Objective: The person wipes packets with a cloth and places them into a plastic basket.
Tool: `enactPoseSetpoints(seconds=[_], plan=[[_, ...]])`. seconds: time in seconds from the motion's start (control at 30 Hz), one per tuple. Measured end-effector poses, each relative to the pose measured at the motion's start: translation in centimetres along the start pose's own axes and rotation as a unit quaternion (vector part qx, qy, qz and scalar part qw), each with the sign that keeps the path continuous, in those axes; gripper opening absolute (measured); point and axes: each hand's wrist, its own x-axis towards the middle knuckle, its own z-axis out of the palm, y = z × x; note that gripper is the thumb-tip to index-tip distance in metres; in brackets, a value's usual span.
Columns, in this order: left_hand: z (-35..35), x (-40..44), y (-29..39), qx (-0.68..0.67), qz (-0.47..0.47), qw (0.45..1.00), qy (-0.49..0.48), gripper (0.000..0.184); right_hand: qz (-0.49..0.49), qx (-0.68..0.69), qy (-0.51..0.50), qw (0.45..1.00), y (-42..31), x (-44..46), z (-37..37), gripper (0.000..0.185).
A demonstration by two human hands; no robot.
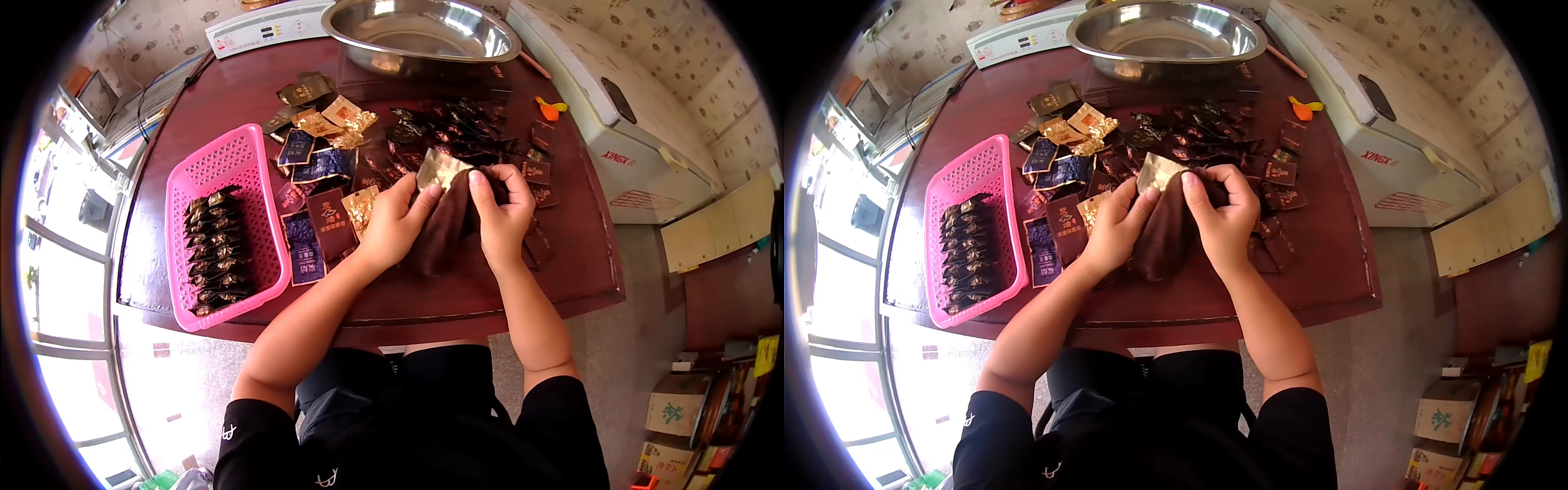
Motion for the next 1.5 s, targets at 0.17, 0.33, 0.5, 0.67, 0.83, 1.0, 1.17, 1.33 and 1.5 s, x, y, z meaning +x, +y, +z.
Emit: enactPoseSetpoints(seconds=[0.17,0.33,0.5,0.67,0.83,1.0,1.17,1.33,1.5], plan=[[-0.8,0.7,0.4,-0.204,-0.059,0.977,0.031,0.027,-0.034,-0.025,-0.191,0.981,-0.5,-0.6,0.9,0.018],[-0.9,0.5,1.0,-0.255,-0.092,0.961,0.055,0.029,-0.020,-0.050,-0.254,0.966,-1.1,-0.5,0.5,0.018],[-0.2,0.3,-0.7,-0.089,0.000,0.996,0.028,0.026,0.006,0.012,-0.141,0.990,-0.2,-0.3,0.4,0.011],[-0.7,0.6,-0.4,-0.189,-0.020,0.980,0.059,0.030,0.078,0.047,-0.232,0.968,-0.2,-0.4,0.8,0.013],[-1.4,1.0,0.1,-0.252,-0.039,0.962,0.099,0.032,0.069,-0.030,-0.347,0.935,-0.7,-0.3,0.3,0.020],[-1.1,0.9,-0.3,-0.259,-0.024,0.960,0.102,0.032,0.113,-0.024,-0.345,0.931,-0.9,-0.2,0.2,0.020],[-1.0,0.9,-1.0,-0.281,-0.039,0.954,0.093,0.031,0.095,-0.042,-0.372,0.923,-0.8,0.0,-0.1,0.021],[-1.0,0.9,-0.8,-0.283,-0.035,0.953,0.098,0.031,0.061,-0.052,-0.344,0.935,-0.4,-0.1,0.0,0.024],[0.2,0.2,0.0,-0.176,0.022,0.969,0.170,0.021,-0.044,-0.153,-0.301,0.940,-0.3,-0.4,0.9,0.037]])
